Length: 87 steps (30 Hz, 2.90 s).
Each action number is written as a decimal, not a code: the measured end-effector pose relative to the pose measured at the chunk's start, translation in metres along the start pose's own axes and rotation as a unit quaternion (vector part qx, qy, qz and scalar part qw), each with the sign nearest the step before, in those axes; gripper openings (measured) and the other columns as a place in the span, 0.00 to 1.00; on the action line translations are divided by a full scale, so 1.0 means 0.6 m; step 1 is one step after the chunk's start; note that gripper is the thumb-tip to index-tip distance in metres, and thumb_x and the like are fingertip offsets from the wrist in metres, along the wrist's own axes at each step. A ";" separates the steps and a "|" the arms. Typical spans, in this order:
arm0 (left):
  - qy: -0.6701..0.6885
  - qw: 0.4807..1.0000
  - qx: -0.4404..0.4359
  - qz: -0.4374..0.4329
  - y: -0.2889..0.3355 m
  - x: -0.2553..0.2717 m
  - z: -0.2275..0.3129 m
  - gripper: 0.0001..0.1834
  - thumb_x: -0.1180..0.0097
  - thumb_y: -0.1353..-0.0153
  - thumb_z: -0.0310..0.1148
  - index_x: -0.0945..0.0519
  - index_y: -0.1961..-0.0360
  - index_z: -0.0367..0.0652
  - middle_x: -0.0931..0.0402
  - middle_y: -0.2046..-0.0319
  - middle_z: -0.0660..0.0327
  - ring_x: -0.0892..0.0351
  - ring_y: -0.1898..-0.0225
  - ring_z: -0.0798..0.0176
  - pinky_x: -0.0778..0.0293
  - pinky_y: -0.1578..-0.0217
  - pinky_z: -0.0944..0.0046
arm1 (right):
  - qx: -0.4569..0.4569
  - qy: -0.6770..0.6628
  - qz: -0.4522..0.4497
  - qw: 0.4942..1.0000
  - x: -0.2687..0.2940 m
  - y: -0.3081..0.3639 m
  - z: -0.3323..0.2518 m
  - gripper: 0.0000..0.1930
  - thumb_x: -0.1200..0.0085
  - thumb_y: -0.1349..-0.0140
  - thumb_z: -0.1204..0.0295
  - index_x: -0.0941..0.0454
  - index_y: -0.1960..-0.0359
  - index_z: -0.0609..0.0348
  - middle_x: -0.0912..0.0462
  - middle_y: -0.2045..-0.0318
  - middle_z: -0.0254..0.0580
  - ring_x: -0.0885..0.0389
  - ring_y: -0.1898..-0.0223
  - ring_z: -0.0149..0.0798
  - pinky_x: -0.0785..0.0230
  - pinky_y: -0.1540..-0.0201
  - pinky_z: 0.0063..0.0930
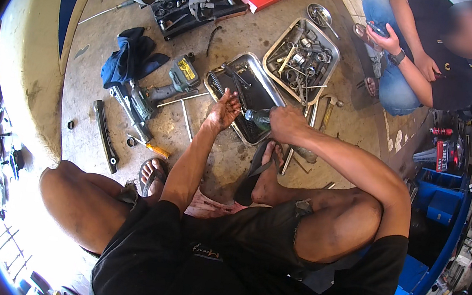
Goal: The person cleans and reassembles motorcycle front shock components by pouring liquid from a bottle over internal parts in a tray and wiped them.
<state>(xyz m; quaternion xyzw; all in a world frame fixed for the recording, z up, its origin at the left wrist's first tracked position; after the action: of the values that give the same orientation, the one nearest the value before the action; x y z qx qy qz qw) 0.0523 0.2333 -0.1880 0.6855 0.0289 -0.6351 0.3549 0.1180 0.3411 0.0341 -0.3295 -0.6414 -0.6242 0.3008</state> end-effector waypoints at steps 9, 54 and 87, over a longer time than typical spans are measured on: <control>-0.009 0.999 0.033 -0.028 -0.024 0.044 -0.001 0.17 0.50 0.33 0.44 0.27 0.71 0.42 0.33 0.77 0.63 0.33 0.74 0.64 0.30 0.71 0.64 | 0.012 0.005 0.013 1.000 0.006 0.002 -0.004 0.11 0.52 0.47 0.77 0.18 0.68 0.70 0.16 0.70 0.58 0.15 0.64 0.48 0.23 0.59 0.37; -0.082 0.995 0.042 0.025 -0.016 0.028 -0.015 0.19 0.55 0.31 0.48 0.25 0.60 0.42 0.23 0.71 0.60 0.26 0.70 0.62 0.31 0.67 0.65 | 0.001 0.006 0.005 1.000 0.009 0.010 0.010 0.12 0.54 0.46 0.76 0.19 0.65 0.69 0.18 0.65 0.57 0.18 0.58 0.50 0.27 0.52 0.41; -0.039 0.997 0.051 -0.047 -0.050 0.095 -0.003 0.13 0.56 0.30 0.42 0.27 0.64 0.43 0.27 0.73 0.62 0.30 0.73 0.61 0.29 0.71 0.62 | -0.020 -0.006 0.010 1.000 0.001 -0.001 0.023 0.12 0.51 0.49 0.74 0.19 0.68 0.69 0.18 0.65 0.60 0.18 0.59 0.56 0.27 0.53 0.43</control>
<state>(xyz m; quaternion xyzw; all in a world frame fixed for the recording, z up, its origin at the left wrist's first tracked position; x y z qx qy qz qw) 0.0498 0.2332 -0.2525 0.6752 0.0154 -0.6780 0.2901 0.1174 0.3550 0.0337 -0.3460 -0.6272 -0.6317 0.2964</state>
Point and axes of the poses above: each hand's wrist, its own y-axis away from the middle knuckle, its own x-axis out of the back of the hand, z = x × y, the point moved 6 cm from there along -y, towards the middle knuckle
